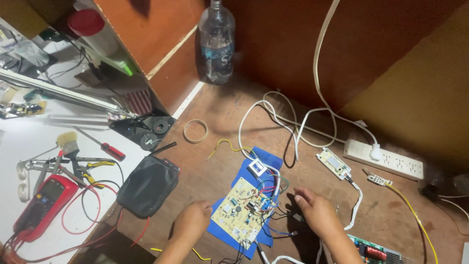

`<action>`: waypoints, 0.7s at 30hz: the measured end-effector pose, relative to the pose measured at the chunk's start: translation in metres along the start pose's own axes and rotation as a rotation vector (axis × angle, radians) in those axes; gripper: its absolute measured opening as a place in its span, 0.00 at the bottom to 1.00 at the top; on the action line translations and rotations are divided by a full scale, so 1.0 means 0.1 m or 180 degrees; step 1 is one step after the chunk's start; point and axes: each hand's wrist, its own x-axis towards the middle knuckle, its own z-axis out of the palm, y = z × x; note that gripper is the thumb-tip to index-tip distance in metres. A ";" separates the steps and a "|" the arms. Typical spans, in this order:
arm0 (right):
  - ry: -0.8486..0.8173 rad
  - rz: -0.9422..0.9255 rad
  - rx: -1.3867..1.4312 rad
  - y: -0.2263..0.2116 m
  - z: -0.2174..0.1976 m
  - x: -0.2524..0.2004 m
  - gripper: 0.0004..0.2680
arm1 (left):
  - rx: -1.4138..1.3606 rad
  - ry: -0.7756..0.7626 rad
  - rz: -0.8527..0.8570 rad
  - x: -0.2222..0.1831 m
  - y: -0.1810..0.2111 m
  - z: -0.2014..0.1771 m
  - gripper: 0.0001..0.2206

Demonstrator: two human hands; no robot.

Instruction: Connecting various electrical wires and multi-pin connectors between two circuit boards on a repair bench.

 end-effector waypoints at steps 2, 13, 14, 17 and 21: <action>-0.0115 0.0188 0.0459 -0.40 0.01 0.03 0.19 | -0.0031 -0.0073 -0.0093 -0.11 -0.04 0.02 0.16; 0.0371 -0.0282 -0.0175 -1.29 0.06 0.29 0.18 | -0.0019 -0.0189 0.0309 -0.22 -0.12 0.11 0.10; 0.0378 -0.0777 -0.0862 -1.34 0.18 0.44 0.22 | -0.0118 -0.0023 0.0391 -0.19 -0.10 0.08 0.10; 0.0347 -0.1228 -0.2082 -1.48 0.54 0.75 0.25 | -0.0302 0.0157 0.0604 -0.14 0.12 -0.16 0.15; 0.0397 -0.1418 -0.2884 -1.41 0.80 1.05 0.19 | -0.0466 0.0476 0.1215 0.04 0.41 -0.39 0.16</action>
